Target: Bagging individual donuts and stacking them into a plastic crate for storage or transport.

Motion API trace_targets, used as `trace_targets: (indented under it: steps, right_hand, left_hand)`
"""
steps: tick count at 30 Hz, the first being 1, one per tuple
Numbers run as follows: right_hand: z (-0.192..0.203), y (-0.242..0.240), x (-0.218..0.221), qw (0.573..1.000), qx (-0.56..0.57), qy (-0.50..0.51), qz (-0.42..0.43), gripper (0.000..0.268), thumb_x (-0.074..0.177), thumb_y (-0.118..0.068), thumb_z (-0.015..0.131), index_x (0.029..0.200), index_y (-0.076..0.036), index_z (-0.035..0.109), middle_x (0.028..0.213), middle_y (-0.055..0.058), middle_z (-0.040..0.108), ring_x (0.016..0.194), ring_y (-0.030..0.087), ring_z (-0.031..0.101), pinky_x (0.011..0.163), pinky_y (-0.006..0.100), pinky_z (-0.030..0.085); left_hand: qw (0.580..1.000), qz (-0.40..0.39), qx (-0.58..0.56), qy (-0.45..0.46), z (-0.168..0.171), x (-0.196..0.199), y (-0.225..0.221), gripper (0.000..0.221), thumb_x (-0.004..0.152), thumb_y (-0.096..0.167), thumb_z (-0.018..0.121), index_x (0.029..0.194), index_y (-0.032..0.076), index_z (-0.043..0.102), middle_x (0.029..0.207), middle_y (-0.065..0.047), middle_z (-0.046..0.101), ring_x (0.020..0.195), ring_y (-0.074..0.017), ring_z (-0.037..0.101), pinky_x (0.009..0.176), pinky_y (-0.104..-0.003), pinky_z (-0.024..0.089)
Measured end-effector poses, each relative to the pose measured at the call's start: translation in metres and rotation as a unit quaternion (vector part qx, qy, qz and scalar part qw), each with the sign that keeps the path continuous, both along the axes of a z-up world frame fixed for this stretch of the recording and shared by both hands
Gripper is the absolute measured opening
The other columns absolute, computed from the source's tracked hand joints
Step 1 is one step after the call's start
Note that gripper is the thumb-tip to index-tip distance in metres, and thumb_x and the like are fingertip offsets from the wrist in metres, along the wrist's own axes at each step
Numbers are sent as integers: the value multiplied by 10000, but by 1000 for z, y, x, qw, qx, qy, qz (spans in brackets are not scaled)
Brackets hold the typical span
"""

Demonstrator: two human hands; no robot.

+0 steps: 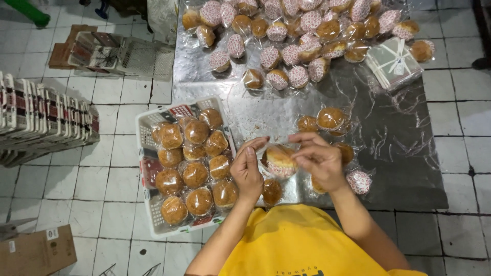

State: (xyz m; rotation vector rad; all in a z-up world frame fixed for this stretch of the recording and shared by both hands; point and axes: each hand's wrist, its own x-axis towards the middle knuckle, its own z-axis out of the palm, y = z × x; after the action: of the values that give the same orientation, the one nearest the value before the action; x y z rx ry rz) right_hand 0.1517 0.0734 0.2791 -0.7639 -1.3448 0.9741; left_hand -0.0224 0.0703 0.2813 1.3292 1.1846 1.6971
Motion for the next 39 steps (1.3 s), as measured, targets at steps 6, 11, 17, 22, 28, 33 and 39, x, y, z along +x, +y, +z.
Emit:
trace_targets:
  steps: [6,11,17,22,28,33,39]
  right_hand:
    - [-12,-3,-20,923,-270,219,-163,143,1040,-156,603,926,-70,612,948,121,709,844,191,737,749,283,593]
    - [2,-4,-15,947,-274,164,-21,518,987,-431,582,1362,-90,478,1295,39,580,1247,154,538,1049,306,455]
    - [-49,-9,19,933,-324,36,150,870,670,32,885,1456,-5,512,1279,104,676,1092,204,697,920,363,605]
    - [-29,-21,23,940,-300,-38,159,732,736,-75,859,1414,-4,594,1221,140,730,1080,196,681,895,376,602]
    - [62,16,31,967,36,-238,-82,126,908,-104,815,1024,-58,802,892,81,693,753,175,616,682,294,506]
    - [67,38,8,864,238,-443,-3,109,874,-107,825,976,-86,790,782,44,638,713,256,660,594,360,514]
    - [18,48,15,824,254,-499,-88,47,866,-48,769,890,-74,737,726,36,583,699,250,632,620,350,483]
  left_hand:
    - [961,-245,-69,-109,9,-3,-3,1370,575,786,818,1603,123,199,1591,-265,321,1466,-539,224,1134,-751,172]
    - [932,-230,-276,-57,6,-4,-21,949,620,161,949,1466,56,533,1314,-233,654,1244,-335,594,1047,-460,495]
    - [958,-202,-150,-134,-23,0,-8,964,656,234,959,1480,91,479,1403,-172,621,1353,-308,542,1188,-468,354]
    - [917,-302,-174,-196,-17,-17,-7,1133,647,192,961,1582,123,325,1501,-229,493,1358,-355,496,1188,-521,340]
    - [891,-368,-154,-216,-15,-15,-10,1047,699,11,904,1587,81,353,1415,-246,576,1296,-307,583,1120,-427,459]
    - [896,-377,-151,-176,7,-7,-18,1123,765,56,879,1646,85,184,1399,-301,540,1284,-366,563,1132,-523,430]
    - [864,-424,-202,-181,18,-5,-21,1265,738,-87,822,1673,190,16,1433,-338,497,1105,-382,660,943,-441,594]
